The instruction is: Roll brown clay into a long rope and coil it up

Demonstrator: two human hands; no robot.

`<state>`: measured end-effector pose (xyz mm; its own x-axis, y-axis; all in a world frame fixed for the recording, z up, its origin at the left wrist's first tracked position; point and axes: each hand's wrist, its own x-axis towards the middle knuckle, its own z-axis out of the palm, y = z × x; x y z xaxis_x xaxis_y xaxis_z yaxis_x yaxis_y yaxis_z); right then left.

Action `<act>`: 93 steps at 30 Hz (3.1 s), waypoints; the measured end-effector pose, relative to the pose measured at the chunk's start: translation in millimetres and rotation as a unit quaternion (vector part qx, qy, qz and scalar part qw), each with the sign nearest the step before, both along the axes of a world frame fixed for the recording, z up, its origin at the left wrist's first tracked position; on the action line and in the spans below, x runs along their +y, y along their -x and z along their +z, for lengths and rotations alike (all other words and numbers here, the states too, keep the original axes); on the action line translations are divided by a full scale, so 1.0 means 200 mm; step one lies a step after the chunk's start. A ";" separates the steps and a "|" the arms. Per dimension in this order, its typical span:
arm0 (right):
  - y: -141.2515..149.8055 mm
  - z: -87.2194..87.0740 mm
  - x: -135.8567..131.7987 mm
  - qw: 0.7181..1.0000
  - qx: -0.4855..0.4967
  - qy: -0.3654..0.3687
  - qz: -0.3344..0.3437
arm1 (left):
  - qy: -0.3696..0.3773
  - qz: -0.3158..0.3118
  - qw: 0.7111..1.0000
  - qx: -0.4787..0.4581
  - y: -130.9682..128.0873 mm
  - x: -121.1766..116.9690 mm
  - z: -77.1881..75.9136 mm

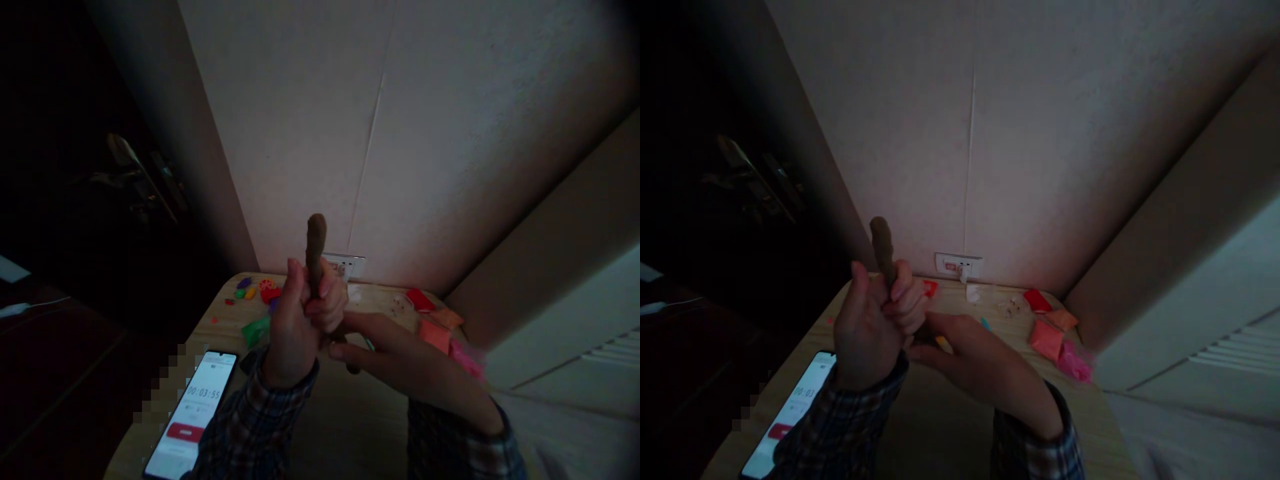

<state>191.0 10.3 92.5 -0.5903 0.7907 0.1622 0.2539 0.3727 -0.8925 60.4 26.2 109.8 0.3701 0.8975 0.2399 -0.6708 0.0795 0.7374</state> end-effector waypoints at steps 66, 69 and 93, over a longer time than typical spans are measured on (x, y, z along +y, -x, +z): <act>-0.09 0.17 -0.11 0.815 0.528 0.112 -0.210 | -0.225 -0.136 0.889 0.374 -0.14 -0.08 -0.11; -0.10 0.17 -0.11 0.795 0.549 0.121 -0.227 | -0.232 -0.094 0.886 0.391 -0.18 -0.12 -0.11; -0.10 0.10 -0.03 0.842 0.464 0.024 -0.273 | -0.067 -0.140 0.973 0.170 -0.12 -0.03 -0.13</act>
<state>211.9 3.5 112.9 0.2263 0.9224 0.3129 -0.4401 0.3835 -0.8119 84.6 19.5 83.2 0.6747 0.7189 0.1674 -0.3512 0.1131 0.9295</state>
